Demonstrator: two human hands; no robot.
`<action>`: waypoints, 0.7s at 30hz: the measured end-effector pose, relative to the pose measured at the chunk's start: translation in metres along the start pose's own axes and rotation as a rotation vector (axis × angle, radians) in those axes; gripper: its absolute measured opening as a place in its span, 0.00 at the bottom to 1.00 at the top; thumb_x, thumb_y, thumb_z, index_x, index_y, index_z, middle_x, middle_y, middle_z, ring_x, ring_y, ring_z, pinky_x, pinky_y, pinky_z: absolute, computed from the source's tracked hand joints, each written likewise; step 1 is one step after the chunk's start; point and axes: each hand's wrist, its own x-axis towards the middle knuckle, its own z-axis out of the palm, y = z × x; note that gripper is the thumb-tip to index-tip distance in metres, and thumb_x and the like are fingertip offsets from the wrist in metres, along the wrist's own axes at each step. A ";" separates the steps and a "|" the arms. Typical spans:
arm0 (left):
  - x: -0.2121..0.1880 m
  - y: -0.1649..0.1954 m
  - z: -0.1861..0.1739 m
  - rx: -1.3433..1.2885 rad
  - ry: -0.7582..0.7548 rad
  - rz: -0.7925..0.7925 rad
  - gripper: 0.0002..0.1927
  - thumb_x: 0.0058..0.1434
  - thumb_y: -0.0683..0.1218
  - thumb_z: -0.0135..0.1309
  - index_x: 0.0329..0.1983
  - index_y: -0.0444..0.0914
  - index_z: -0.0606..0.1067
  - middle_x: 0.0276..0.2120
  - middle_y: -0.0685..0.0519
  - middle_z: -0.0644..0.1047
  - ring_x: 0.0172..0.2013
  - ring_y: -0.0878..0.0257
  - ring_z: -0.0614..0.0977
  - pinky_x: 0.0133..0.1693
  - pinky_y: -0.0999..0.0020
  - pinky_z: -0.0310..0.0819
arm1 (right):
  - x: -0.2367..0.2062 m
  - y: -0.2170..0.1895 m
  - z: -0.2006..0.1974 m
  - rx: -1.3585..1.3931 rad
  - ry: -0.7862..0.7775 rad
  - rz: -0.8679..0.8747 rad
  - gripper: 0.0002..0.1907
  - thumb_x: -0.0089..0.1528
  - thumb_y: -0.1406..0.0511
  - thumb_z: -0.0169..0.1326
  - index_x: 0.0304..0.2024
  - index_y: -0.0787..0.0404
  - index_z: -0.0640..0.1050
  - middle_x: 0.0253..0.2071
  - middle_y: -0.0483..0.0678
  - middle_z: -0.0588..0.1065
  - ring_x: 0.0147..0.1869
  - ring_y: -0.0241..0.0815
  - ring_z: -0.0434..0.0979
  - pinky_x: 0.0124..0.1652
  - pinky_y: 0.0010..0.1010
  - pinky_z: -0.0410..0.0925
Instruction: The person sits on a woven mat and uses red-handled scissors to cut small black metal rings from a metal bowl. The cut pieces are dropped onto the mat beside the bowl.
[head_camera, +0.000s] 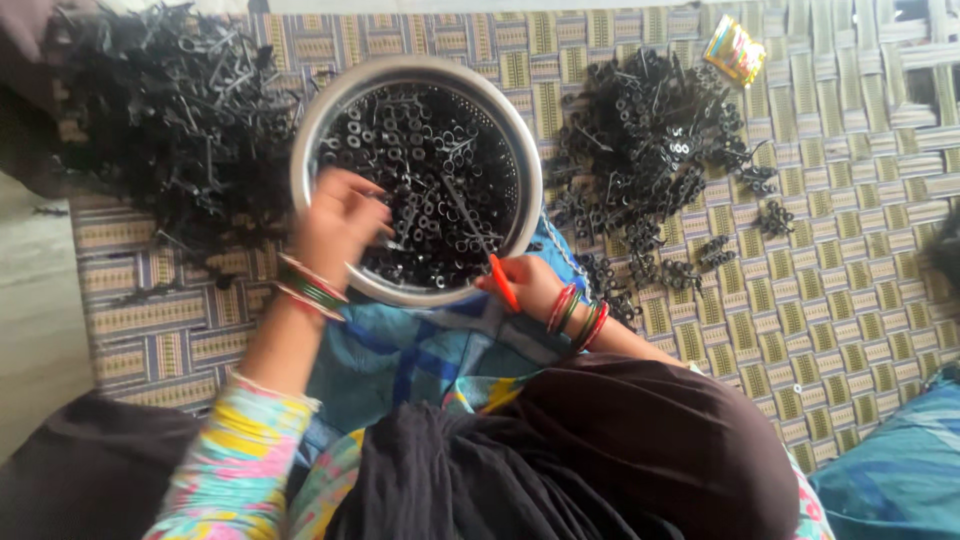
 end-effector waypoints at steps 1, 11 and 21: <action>0.011 0.010 -0.020 0.085 0.083 0.153 0.07 0.64 0.38 0.58 0.45 0.36 0.75 0.31 0.51 0.79 0.32 0.63 0.83 0.36 0.71 0.79 | 0.003 0.002 0.000 0.155 -0.022 0.011 0.21 0.63 0.54 0.62 0.26 0.64 0.77 0.18 0.42 0.70 0.23 0.29 0.65 0.24 0.28 0.61; 0.057 0.027 -0.020 0.872 0.176 0.529 0.16 0.60 0.40 0.66 0.51 0.41 0.79 0.46 0.45 0.77 0.50 0.46 0.77 0.53 0.53 0.73 | 0.009 0.007 0.002 0.412 -0.091 0.018 0.17 0.67 0.55 0.56 0.31 0.60 0.75 0.21 0.40 0.74 0.23 0.28 0.70 0.23 0.22 0.62; 0.045 0.020 -0.018 0.826 0.115 0.411 0.09 0.48 0.41 0.65 0.28 0.40 0.75 0.35 0.46 0.77 0.40 0.46 0.79 0.41 0.53 0.74 | 0.009 -0.018 0.000 0.335 0.008 -0.068 0.10 0.61 0.63 0.64 0.38 0.64 0.79 0.28 0.40 0.77 0.32 0.29 0.74 0.32 0.23 0.68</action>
